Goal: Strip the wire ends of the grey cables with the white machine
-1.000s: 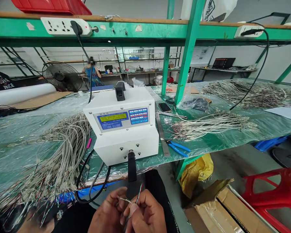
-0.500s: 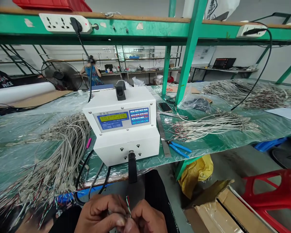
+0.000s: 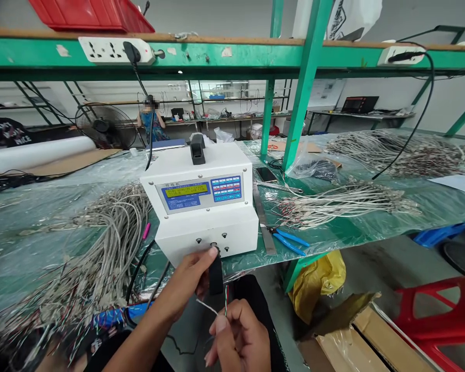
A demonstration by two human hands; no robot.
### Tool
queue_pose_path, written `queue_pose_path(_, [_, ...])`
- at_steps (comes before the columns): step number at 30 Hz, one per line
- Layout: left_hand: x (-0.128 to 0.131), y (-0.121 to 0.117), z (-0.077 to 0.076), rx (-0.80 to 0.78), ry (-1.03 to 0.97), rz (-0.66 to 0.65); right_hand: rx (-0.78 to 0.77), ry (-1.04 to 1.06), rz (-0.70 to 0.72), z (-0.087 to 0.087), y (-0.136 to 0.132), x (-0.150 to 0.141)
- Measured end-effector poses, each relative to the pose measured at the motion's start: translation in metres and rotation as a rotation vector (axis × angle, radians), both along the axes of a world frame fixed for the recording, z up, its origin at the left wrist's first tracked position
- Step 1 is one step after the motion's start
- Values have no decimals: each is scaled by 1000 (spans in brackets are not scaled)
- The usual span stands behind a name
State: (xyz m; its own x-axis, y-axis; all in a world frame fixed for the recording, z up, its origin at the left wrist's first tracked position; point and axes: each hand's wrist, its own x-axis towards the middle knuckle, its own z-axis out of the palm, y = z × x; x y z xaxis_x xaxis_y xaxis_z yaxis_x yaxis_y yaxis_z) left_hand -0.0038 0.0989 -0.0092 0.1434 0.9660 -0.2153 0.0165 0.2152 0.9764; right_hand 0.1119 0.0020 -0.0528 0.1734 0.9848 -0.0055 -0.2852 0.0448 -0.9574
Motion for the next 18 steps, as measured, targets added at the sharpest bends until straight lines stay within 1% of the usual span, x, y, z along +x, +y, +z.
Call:
queue_pose_path(2, [4, 4, 1, -81, -30, -82, 2, -29, 16, -4, 3, -4])
queue_pose_path(4, [5, 6, 2, -133, -60, -117, 14, -46, 34, -6, 6, -8])
queue_pose_path(7, [5, 8, 2, -176, -97, -126, 25, -89, 48, -6, 10, -11])
queue_pose_path(12, [4, 11, 1, -205, -143, -137, 13, -124, 42, 0, 15, -11])
queue_pose_path(18, [5, 11, 6, -211, -122, -132, -21, -149, -35, 3, 17, -14])
